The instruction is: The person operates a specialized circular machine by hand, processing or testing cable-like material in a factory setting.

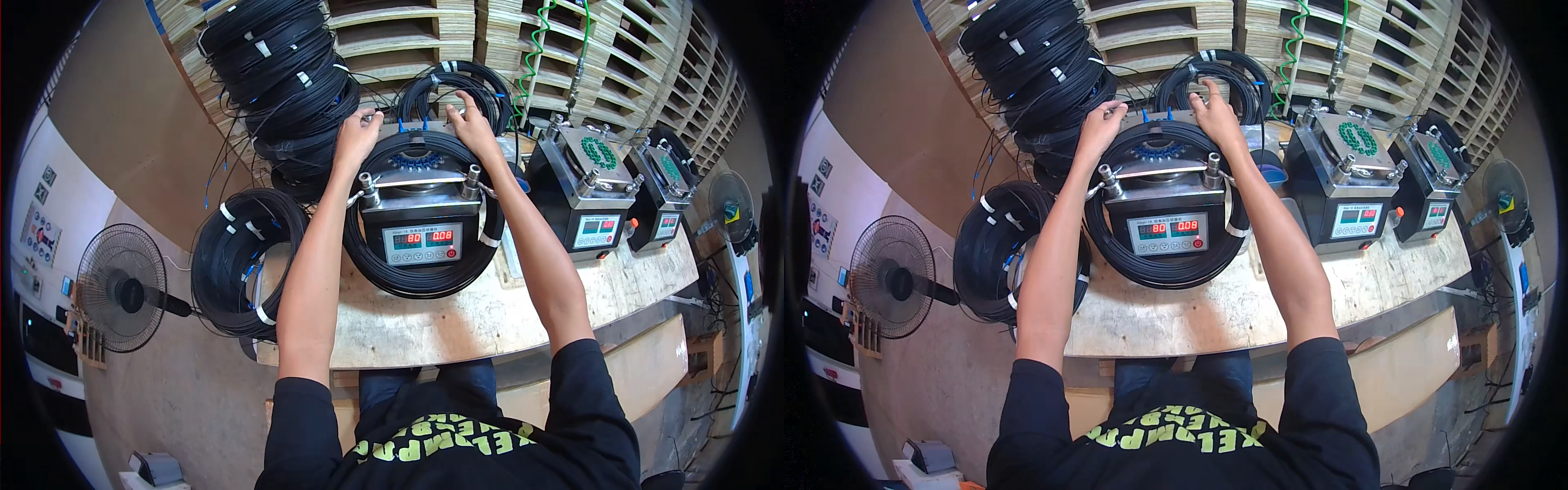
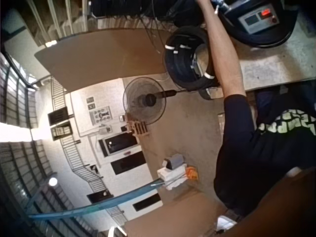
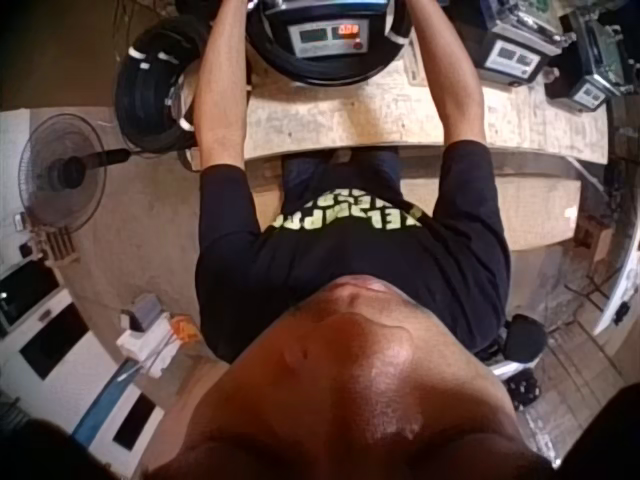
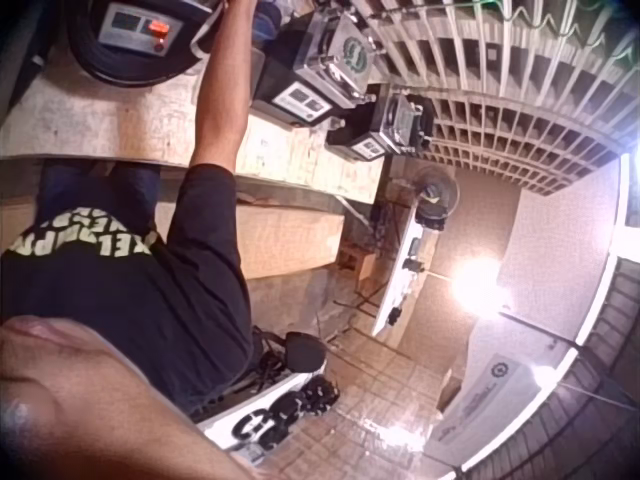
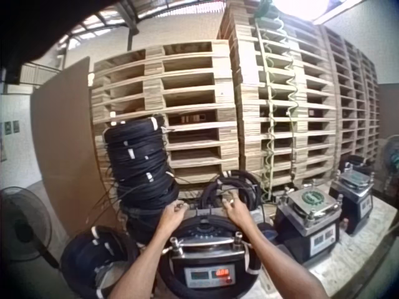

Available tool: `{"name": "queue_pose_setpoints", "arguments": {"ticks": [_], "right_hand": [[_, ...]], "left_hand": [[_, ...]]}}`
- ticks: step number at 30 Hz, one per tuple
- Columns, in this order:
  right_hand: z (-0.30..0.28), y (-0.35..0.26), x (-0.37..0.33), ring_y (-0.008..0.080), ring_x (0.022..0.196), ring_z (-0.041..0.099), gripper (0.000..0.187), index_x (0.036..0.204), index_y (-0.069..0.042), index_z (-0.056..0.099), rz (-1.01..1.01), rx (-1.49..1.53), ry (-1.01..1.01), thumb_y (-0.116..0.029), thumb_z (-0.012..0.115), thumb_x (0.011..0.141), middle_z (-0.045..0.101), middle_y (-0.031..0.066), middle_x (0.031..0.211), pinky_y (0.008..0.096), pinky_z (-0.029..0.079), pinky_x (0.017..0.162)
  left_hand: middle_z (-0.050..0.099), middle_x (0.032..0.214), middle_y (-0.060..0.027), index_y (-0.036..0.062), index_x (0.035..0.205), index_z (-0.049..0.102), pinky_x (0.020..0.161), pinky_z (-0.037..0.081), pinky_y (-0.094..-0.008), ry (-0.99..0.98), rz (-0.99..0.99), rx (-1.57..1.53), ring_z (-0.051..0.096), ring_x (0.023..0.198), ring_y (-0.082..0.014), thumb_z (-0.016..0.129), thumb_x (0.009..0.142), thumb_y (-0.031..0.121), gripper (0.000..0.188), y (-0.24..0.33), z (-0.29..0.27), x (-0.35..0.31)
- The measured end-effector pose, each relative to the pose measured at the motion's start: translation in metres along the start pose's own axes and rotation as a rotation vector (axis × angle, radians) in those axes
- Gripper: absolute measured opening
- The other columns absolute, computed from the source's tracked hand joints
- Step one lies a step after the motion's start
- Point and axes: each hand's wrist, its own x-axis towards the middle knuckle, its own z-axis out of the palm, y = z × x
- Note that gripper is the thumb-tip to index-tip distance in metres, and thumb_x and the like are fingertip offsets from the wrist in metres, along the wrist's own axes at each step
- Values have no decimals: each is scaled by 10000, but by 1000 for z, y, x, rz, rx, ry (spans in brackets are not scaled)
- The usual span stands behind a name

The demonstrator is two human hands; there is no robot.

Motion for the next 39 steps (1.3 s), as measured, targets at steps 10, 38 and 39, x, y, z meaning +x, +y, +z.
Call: {"name": "queue_pose_setpoints", "arguments": {"ticks": [10, 38, 39], "right_hand": [[0, 6, 0, 380, 787, 670, 490, 1385, -89, 413, -83, -18, 24, -214, 553, 932, 621, 233, 745, 432, 495, 757], [7, 23, 8, 352, 786, 682, 375, 1316, -83, 522, -172, 105, 57, -176, 519, 953, 660, 214, 802, 424, 507, 762], [6, 23, 8, 358, 806, 684, 378, 1320, -83, 525, -166, 72, 56, -176, 511, 954, 665, 218, 812, 425, 508, 772]], "left_hand": [[709, 865, -153, -10, 1184, 646, 754, 499, -349, 9, -3, 29, 681, 803, -250, 609, 894, 369, 478, 1, -1, -1], [650, 731, -59, -22, 1194, 630, 611, 455, -265, 17, 40, -84, 579, 626, -104, 607, 925, 296, 417, -7, 5, 4], [650, 726, -56, -19, 1201, 629, 610, 454, -263, 11, 41, -75, 579, 625, -102, 609, 921, 299, 423, -6, 5, 3]]}}
